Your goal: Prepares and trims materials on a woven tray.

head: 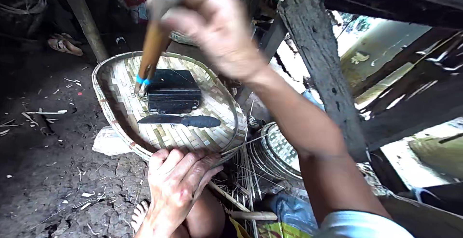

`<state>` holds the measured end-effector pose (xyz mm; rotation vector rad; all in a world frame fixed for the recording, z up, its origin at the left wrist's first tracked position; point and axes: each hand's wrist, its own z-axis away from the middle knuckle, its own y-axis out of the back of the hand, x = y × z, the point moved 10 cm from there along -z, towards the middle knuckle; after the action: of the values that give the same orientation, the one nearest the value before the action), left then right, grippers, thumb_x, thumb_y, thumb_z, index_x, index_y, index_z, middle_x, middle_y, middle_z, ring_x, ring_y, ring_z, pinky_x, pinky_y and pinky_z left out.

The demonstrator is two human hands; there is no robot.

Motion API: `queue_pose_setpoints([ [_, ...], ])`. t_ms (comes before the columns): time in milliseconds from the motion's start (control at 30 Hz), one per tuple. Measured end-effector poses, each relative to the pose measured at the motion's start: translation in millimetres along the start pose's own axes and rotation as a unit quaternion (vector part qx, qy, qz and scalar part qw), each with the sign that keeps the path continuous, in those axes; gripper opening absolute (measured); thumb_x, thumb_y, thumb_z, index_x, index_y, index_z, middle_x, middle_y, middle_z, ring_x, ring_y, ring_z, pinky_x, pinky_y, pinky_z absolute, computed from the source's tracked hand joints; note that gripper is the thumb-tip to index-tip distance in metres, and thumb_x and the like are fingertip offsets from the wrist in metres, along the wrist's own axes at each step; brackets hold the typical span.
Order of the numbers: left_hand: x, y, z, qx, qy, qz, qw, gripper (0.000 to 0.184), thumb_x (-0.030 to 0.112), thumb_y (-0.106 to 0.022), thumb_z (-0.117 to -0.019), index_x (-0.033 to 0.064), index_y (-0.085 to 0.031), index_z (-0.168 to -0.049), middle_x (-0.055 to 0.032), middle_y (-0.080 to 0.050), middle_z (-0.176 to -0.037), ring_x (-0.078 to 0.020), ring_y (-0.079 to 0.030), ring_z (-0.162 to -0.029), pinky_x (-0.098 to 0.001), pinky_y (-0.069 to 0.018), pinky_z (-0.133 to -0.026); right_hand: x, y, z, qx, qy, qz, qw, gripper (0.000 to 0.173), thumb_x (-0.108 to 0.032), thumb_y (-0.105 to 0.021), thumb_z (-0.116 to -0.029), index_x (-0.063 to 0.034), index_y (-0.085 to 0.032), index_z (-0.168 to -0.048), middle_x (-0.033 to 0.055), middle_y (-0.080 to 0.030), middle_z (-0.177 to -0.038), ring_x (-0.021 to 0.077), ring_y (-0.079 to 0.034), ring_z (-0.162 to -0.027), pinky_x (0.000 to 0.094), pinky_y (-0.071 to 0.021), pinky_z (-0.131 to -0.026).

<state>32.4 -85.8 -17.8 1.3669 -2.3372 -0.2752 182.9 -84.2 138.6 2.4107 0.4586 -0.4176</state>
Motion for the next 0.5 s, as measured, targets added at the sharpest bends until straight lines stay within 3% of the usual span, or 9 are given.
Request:
queue_pose_setpoints([
  [33,0,0,0,0.001,0.001,0.001,1.000,0.026,0.040,-0.067,-0.0976,0.0178,-0.080,-0.093,0.0011,-0.073,-0.081,-0.0139,-0.056,-0.072,-0.0343,-0.0346,-0.083,-13,44,13,0.090,-0.002,0.028,0.996,0.005,-0.003,-0.062,-0.0965,-0.0034,-0.067,-0.096,-0.0057,-0.069,-0.085,-0.0011,-0.066,-0.080,0.0207,-0.0567,-0.076],
  [67,0,0,0,0.005,0.002,0.001,1.000,0.026,0.040,-0.067,-0.0978,0.0180,-0.080,-0.093,0.0009,-0.073,-0.080,-0.0142,-0.056,-0.072,-0.0344,-0.0347,-0.083,-30,88,34,0.177,0.006,0.049,0.983,0.013,-0.003,-0.064,-0.0933,-0.0115,-0.064,-0.084,-0.0116,-0.063,-0.074,-0.0038,-0.062,-0.071,0.0188,-0.0548,-0.070],
  [100,0,0,0,0.007,0.003,0.001,1.000,0.026,0.040,-0.067,-0.0979,0.0184,-0.080,-0.093,0.0009,-0.073,-0.079,-0.0143,-0.056,-0.072,-0.0344,-0.0348,-0.083,-50,126,63,0.241,0.032,0.040,0.969,0.011,-0.005,-0.063,-0.0920,-0.0126,-0.064,-0.083,-0.0103,-0.064,-0.075,-0.0009,-0.062,-0.074,0.0220,-0.0548,-0.075],
  [167,0,0,0,0.008,0.002,0.002,1.000,0.027,0.041,-0.066,-0.0985,0.0186,-0.080,-0.093,0.0005,-0.072,-0.078,-0.0148,-0.056,-0.072,-0.0344,-0.0345,-0.083,-90,168,140,0.286,0.074,0.104,0.950,0.011,-0.014,-0.060,-0.0996,-0.0063,-0.067,-0.102,-0.0040,-0.070,-0.098,0.0047,-0.066,-0.098,0.0269,-0.0520,-0.096],
  [200,0,1,0,0.007,0.001,0.000,1.000,0.027,0.041,-0.065,-0.0989,0.0188,-0.080,-0.094,0.0004,-0.072,-0.079,-0.0152,-0.056,-0.072,-0.0345,-0.0346,-0.083,-104,175,184,0.310,0.074,0.147,0.937,0.017,-0.019,-0.058,-0.1024,-0.0063,-0.067,-0.108,-0.0034,-0.070,-0.102,0.0055,-0.065,-0.102,0.0275,-0.0511,-0.097],
  [267,-1,1,0,0.003,0.002,-0.001,1.000,0.028,0.042,-0.064,-0.0996,0.0191,-0.079,-0.094,0.0007,-0.073,-0.081,-0.0154,-0.056,-0.073,-0.0347,-0.0344,-0.084,-123,160,236,0.368,0.059,0.120,0.920,0.013,-0.024,-0.058,-0.1004,-0.0168,-0.068,-0.097,-0.0074,-0.070,-0.087,0.0053,-0.067,-0.085,0.0263,-0.0554,-0.084],
  [300,-1,1,1,0.003,0.003,-0.001,1.000,0.028,0.042,-0.064,-0.0997,0.0192,-0.079,-0.094,0.0009,-0.073,-0.081,-0.0153,-0.056,-0.073,-0.0347,-0.0346,-0.083,-124,138,250,0.338,0.034,0.114,0.934,0.012,-0.026,-0.060,-0.1012,-0.0221,-0.070,-0.097,-0.0098,-0.070,-0.087,0.0054,-0.068,-0.084,0.0270,-0.0565,-0.083],
  [400,-2,2,1,0.011,0.005,-0.002,1.000,0.029,0.042,-0.062,-0.1004,0.0195,-0.078,-0.094,0.0012,-0.072,-0.082,-0.0153,-0.056,-0.074,-0.0344,-0.0345,-0.084,-94,49,268,0.207,-0.047,0.277,0.937,0.010,-0.031,-0.059,-0.1034,-0.0277,-0.063,-0.111,-0.0147,-0.061,-0.111,-0.0004,-0.059,-0.112,0.0242,-0.0486,-0.104],
  [500,-1,2,1,0.012,0.004,-0.009,1.000,0.030,0.044,-0.062,-0.1001,0.0192,-0.078,-0.094,0.0014,-0.072,-0.081,-0.0154,-0.056,-0.075,-0.0346,-0.0342,-0.084,-38,0,277,0.176,-0.099,0.305,0.931,0.039,-0.049,-0.059,-0.1009,-0.0298,-0.057,-0.135,-0.0134,-0.042,-0.157,0.0071,-0.029,-0.151,0.0351,-0.0263,-0.125],
])
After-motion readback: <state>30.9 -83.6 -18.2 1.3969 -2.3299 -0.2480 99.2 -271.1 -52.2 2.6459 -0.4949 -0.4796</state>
